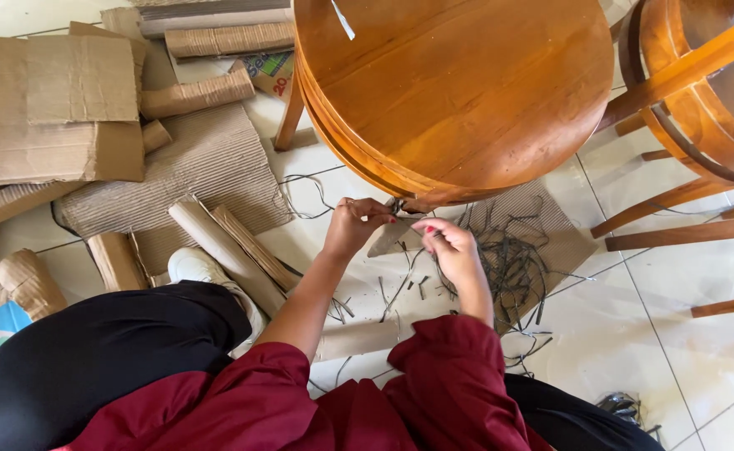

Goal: The person unwraps wooden stools and uses scissors to cut the plastic straps binding the legs and cardboard padding.

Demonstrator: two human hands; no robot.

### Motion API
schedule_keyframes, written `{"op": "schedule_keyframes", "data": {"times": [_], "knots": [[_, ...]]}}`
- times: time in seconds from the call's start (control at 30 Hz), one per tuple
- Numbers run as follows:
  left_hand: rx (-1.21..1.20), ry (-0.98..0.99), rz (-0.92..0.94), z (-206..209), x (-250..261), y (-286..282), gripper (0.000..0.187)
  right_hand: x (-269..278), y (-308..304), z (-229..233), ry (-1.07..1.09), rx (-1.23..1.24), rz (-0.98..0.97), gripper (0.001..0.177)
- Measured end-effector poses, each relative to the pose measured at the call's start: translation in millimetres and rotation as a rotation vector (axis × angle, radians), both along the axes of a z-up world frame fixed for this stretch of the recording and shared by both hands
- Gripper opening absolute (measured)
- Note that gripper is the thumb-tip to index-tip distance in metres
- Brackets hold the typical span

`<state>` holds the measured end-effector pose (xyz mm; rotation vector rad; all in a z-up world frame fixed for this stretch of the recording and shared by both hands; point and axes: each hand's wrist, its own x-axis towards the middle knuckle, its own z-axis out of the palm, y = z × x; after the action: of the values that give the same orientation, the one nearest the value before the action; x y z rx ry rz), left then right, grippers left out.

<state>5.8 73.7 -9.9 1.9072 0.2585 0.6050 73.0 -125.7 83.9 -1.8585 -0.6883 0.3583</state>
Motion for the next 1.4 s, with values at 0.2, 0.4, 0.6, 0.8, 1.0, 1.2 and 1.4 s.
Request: {"op": "schedule_keyframes", "data": {"times": [0.2,0.4,0.6,0.8,1.0,1.2,1.4], "knots": [[0.178,-0.177,0.089,8,-6,-5,0.01,-58,43,76,-0.091,-0.338,0.182,0.031],[-0.006,-0.176,-0.087,19,-17,-14,0.017,-81,79,8,-0.392,-0.435,-0.008,0.032],[-0.027,-0.284,-0.087,4,-6,-14,0.014,-88,84,-8,-0.462,0.019,-0.132,0.037],[0.032,-0.183,0.013,-3,-2,-13,0.008,-56,60,-21,-0.709,0.078,-0.228,0.049],[-0.003,-0.139,-0.011,14,-8,-9,0.01,-48,50,-42,-0.65,0.096,-0.367,0.017],[-0.283,-0.111,-0.027,4,-12,-20,0.014,-38,48,-58,-0.662,0.127,-0.438,0.02],[-0.284,-0.05,0.15,-2,-17,-34,0.025,-42,52,-64,-0.68,0.14,-0.477,0.02]]}}
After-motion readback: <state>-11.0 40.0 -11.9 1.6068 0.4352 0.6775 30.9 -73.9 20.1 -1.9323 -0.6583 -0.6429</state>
